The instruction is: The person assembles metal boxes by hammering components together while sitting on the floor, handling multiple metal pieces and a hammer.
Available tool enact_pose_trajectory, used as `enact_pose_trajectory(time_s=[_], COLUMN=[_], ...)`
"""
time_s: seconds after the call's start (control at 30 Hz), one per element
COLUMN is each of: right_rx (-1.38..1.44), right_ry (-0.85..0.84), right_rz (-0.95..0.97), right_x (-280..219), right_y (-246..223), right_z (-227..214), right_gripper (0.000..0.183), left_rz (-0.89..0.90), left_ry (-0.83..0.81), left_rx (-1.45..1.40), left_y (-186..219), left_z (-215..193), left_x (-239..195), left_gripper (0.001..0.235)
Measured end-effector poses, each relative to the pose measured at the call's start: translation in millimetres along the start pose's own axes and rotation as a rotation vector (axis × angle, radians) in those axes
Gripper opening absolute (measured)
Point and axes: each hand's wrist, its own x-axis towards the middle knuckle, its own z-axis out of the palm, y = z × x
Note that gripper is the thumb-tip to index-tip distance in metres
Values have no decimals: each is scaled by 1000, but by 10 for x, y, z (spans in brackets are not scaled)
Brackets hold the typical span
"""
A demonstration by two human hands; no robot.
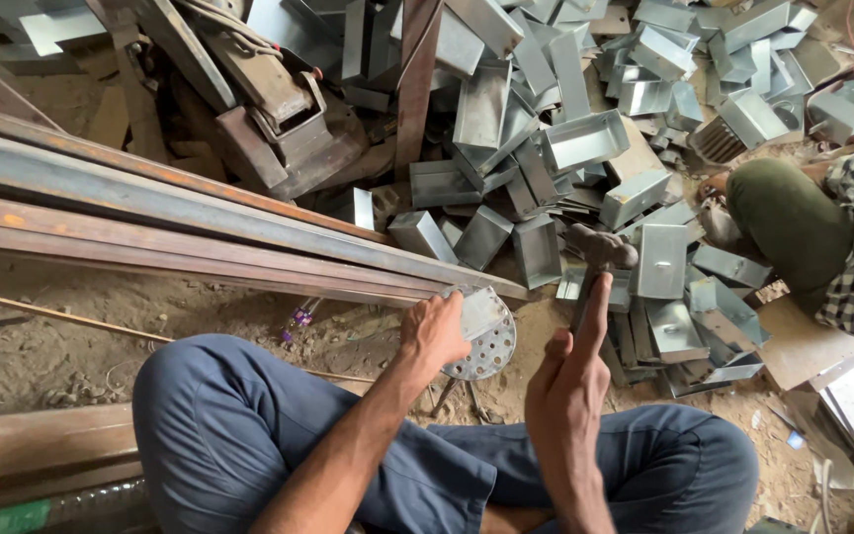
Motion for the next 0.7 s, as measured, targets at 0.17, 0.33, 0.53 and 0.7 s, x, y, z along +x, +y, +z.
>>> enact_pose_trajectory(time_s=[0.17, 0.33, 0.53, 0.7], right_rx=[-157, -102, 126, 433], right_ry=[-275, -460, -338, -287], right_rz=[46, 261, 158, 579], right_x=[21, 122, 424, 335], right_y=[235, 276, 793, 1243], right_z=[463, 233, 146, 529], right_gripper=[74, 72, 59, 39], left_rz=[4, 175, 64, 37], left_ry=[-7, 242, 4, 36], left_rx=[-10, -17, -140, -290], left_y=[-14, -80, -107, -64], left_z=[93, 48, 2, -130], left_x=[76, -107, 23, -43], left_gripper=[57, 62, 62, 60])
